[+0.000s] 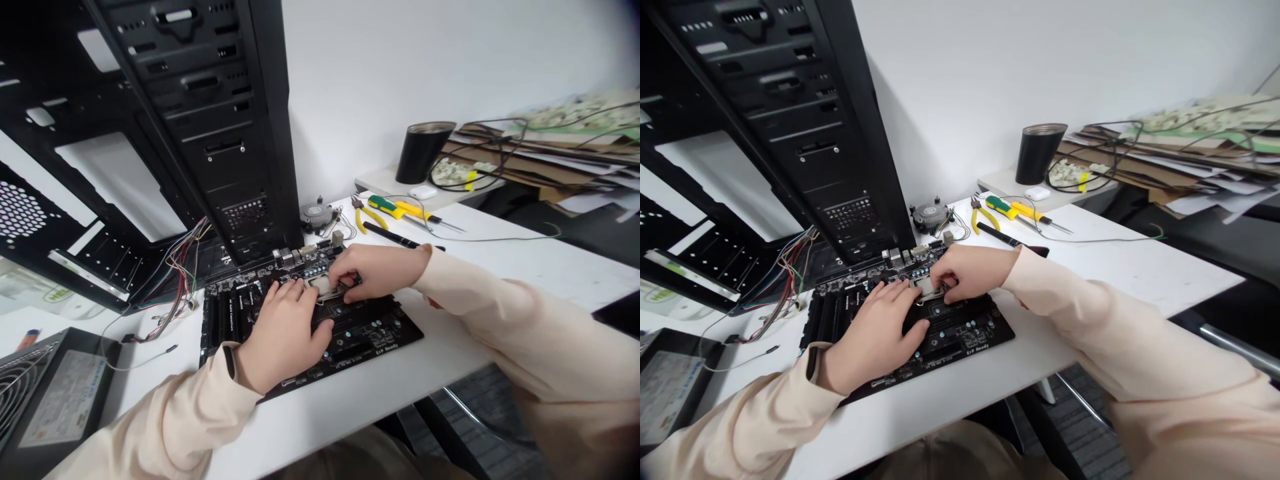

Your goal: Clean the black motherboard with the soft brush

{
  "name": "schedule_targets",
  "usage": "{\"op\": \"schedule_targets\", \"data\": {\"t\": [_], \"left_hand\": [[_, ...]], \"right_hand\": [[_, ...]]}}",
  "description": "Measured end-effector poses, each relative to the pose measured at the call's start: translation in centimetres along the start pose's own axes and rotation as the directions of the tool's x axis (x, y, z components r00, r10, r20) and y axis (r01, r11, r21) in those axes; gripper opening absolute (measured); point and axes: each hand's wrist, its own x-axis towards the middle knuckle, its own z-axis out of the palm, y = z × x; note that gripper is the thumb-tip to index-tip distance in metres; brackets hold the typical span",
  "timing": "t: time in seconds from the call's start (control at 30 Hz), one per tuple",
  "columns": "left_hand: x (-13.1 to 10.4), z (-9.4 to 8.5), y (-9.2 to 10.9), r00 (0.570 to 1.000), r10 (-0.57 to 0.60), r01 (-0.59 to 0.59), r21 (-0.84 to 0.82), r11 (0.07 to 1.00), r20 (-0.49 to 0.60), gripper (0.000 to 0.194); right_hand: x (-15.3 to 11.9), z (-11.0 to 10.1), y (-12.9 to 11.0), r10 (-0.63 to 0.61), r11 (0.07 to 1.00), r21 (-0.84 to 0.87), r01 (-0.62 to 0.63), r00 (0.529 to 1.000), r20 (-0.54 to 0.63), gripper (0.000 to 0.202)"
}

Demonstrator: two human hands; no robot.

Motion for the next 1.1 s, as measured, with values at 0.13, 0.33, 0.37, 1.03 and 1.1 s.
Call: {"op": "schedule_targets", "data": {"t": [0.13, 0.33, 0.37, 1.03, 1.1], "left_hand": [[0.0, 0.1, 0.0, 1.000, -0.003, 0.003, -0.014, 1.000, 0.001, 0.040], [-0.1, 0.1, -0.1, 1.000, -0.020, 0.020, -0.057, 0.998, 0.000, 0.059], [-0.1, 0.1, -0.1, 1.000, -0.020, 0.020, -0.064, 0.998, 0.002, 0.060], [0.1, 0.4, -0.3, 0.998, -0.068, 0.069, -0.133, 0.989, 0.015, 0.077], [0.1, 0.5, -0.4, 0.996, -0.084, 0.084, -0.157, 0.984, 0.008, 0.077]], "right_hand": [[0.1, 0.2, 0.0, -0.018, 1.000, -0.004, 0.018, 1.000, -0.021, 0.013], [-1.7, -2.0, 1.8, 0.026, 0.990, -0.093, -0.106, 0.788, -0.615, 0.025], [-2.2, -2.6, 2.4, 0.072, 0.981, -0.085, -0.175, 0.733, -0.676, 0.027], [-4.9, -5.1, 5.8, 0.706, 0.700, -0.065, -0.711, 0.703, -0.089, 0.030], [-5.3, -5.5, 4.6, 0.709, 0.705, 0.133, -0.697, 0.696, -0.111, 0.027]]}}
